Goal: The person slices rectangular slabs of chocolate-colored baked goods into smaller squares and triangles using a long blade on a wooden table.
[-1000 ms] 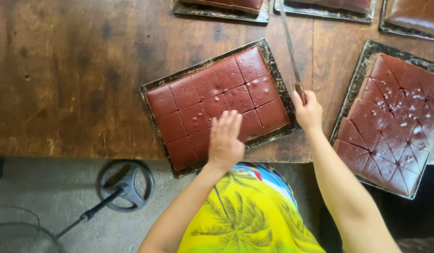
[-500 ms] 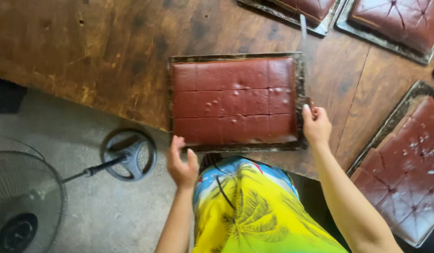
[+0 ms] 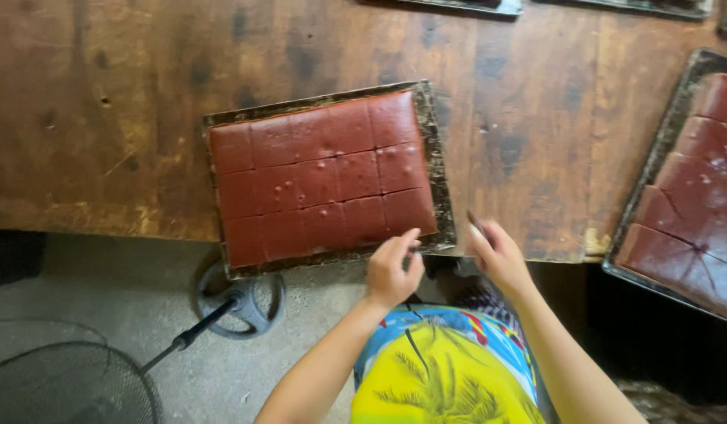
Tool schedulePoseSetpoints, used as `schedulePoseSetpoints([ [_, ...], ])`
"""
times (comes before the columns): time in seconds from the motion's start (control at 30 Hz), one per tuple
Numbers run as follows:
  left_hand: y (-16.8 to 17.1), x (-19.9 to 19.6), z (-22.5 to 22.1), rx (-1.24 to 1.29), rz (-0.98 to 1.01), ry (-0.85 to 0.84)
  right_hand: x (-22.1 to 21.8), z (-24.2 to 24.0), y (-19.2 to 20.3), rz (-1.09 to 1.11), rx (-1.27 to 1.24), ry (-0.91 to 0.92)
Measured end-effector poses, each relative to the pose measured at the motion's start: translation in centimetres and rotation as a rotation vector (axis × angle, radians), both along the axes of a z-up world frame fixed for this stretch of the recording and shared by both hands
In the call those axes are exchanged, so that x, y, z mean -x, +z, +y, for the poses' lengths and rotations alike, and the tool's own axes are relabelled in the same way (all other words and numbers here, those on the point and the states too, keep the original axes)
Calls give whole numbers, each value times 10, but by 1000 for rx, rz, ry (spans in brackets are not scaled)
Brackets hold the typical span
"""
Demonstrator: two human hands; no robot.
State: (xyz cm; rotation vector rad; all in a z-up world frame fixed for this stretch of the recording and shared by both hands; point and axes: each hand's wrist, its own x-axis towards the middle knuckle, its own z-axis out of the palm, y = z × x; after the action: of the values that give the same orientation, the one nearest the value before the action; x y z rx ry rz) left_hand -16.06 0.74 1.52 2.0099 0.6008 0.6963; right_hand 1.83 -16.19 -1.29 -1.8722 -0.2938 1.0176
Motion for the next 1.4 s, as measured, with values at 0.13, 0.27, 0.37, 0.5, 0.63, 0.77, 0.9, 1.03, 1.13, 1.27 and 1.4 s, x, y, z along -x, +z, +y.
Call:
schedulePoseSetpoints([
  [0.13,3,2,-12,96,33,-61,17,-52,11,223,-9,-6],
  [0.27,-12,4,-30,130,24,80,13,-97,17,484,23,48],
  [0.37,-40,6,-47,499,174,221,5,-114,22,544,53,137],
  [0.5,-77,8,-72,699,175,356,-5,-116,20,519,129,275],
  [0.63,-95,3,-85,786,8,373,-19,-115,15,563,52,313],
  [0.77,-88,0,-82,742,-23,409,-32,-108,11,558,101,302],
  [0.9,-85,-5,-81,742,-3,461,-41,-106,5,569,97,337],
  [1.03,-89,-22,-73,872,26,510,-49,-111,8,497,118,411],
  [1.13,-96,-37,-60,989,61,553,-48,-92,5,487,148,425],
  [1.27,-110,-60,-45,1080,-55,602,-43,-88,0,395,49,503],
  [1.4,-110,-62,-39,1051,157,641,-54,-116,10,402,212,492],
])
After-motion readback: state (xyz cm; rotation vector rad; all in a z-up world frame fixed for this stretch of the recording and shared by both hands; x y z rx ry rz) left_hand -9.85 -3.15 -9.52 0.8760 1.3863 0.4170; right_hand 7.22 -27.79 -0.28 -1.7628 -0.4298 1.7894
